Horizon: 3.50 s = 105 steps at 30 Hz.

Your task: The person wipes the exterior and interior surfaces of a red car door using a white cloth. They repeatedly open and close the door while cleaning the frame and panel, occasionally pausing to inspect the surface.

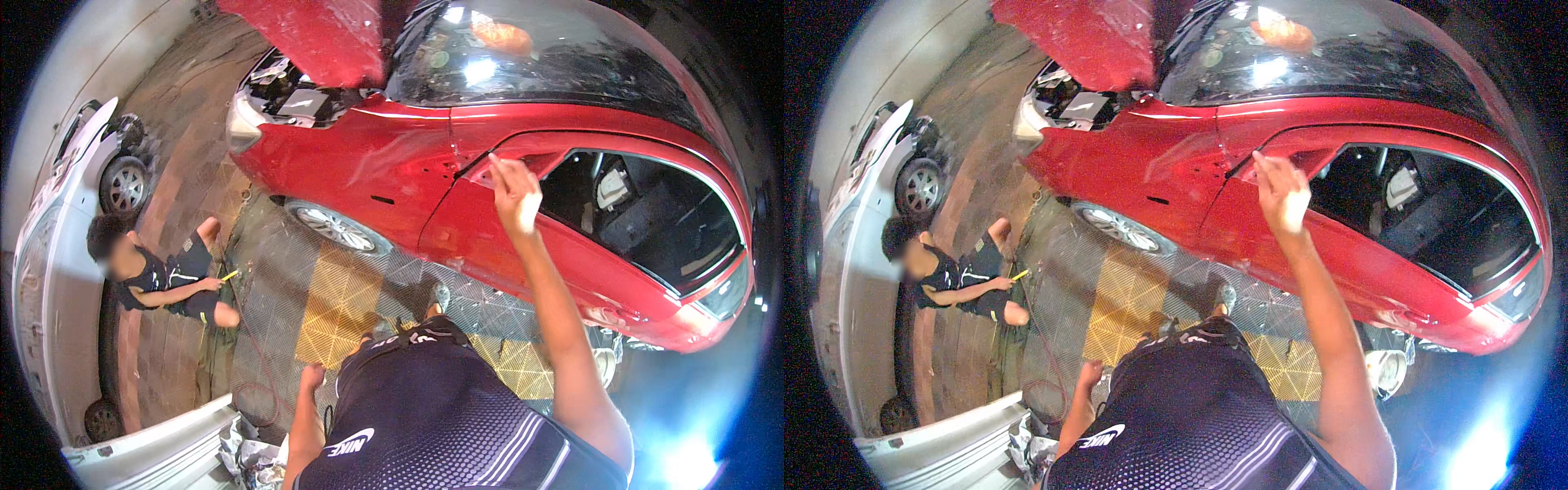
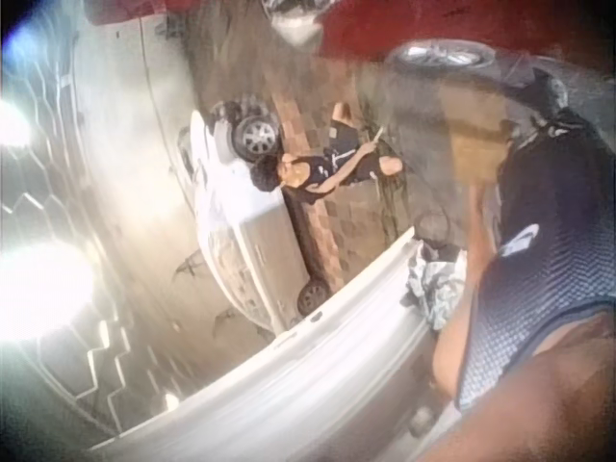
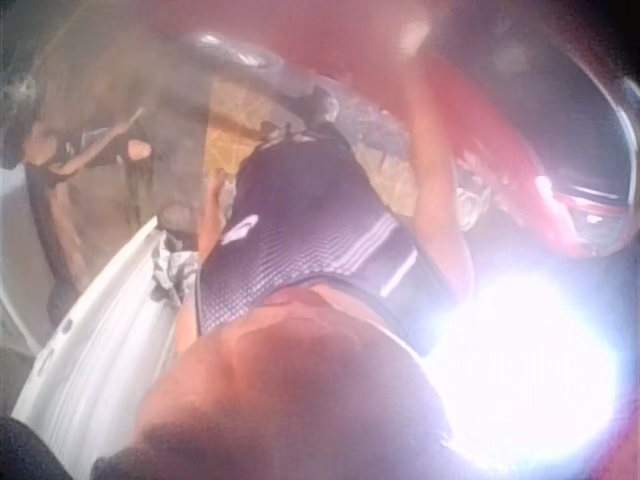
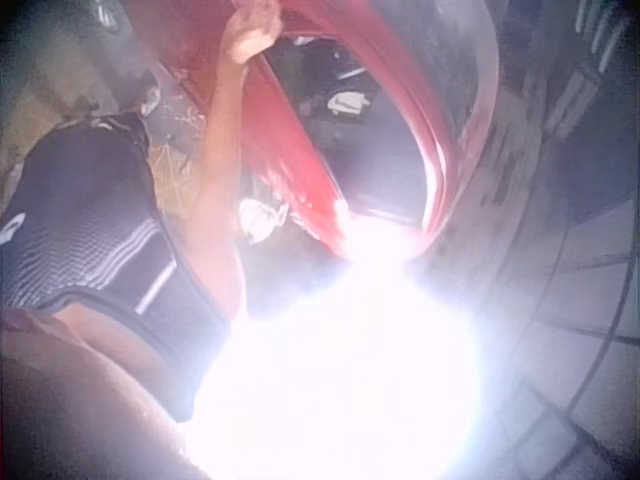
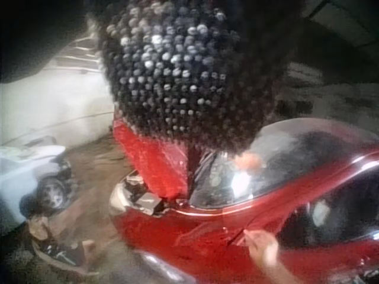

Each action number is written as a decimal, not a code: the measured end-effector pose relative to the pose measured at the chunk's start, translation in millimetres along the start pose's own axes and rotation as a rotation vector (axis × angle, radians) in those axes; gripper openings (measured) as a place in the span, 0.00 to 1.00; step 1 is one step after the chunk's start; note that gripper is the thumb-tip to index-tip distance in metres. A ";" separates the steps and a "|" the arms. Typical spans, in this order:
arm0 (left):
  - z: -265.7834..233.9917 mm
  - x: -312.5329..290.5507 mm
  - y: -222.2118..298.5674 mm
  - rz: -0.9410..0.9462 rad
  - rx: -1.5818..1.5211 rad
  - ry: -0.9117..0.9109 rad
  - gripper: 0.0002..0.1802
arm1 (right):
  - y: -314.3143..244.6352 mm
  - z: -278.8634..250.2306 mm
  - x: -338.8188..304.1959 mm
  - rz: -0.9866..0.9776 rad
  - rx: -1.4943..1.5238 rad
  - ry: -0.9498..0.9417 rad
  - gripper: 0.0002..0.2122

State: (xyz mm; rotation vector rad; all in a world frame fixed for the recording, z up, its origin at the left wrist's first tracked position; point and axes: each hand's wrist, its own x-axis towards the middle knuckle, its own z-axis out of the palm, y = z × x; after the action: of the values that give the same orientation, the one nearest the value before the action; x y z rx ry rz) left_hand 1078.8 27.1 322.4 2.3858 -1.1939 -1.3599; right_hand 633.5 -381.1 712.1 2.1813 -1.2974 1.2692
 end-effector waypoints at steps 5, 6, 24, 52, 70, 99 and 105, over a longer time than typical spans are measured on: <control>-171.2 -74.8 296.6 0.899 -0.837 0.477 0.42 | 11.5 -3.1 44.0 -0.239 -0.211 -0.077 0.08; -214.9 -108.9 356.8 1.165 -0.780 0.760 0.52 | 8.3 7.0 48.5 -0.294 -0.200 -0.078 0.08; -72.3 37.7 293.4 0.698 1.042 -0.040 0.13 | 43.7 54.7 79.1 -0.701 -0.326 -0.318 0.05; -34.8 47.7 125.9 0.288 -0.219 0.060 0.23 | 47.8 52.1 69.6 -0.671 -0.587 -0.408 0.04; 5.8 -101.4 -95.4 -0.596 -0.540 -0.138 0.15 | 30.7 47.2 58.2 -0.458 -0.311 -0.147 0.05; -93.7 -28.1 423.9 1.144 0.670 -0.191 0.29 | 26.1 51.9 56.3 -0.365 -0.149 -0.069 0.10; -50.4 43.8 145.9 0.339 0.619 -0.308 0.23 | 22.9 2.3 5.0 -0.107 0.006 -0.148 0.12</control>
State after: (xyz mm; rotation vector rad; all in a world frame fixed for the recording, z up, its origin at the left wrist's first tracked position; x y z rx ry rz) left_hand 1047.5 -114.0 392.2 2.1868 -2.2663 -1.4244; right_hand 616.9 -397.8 711.0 2.3531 -1.2120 1.0910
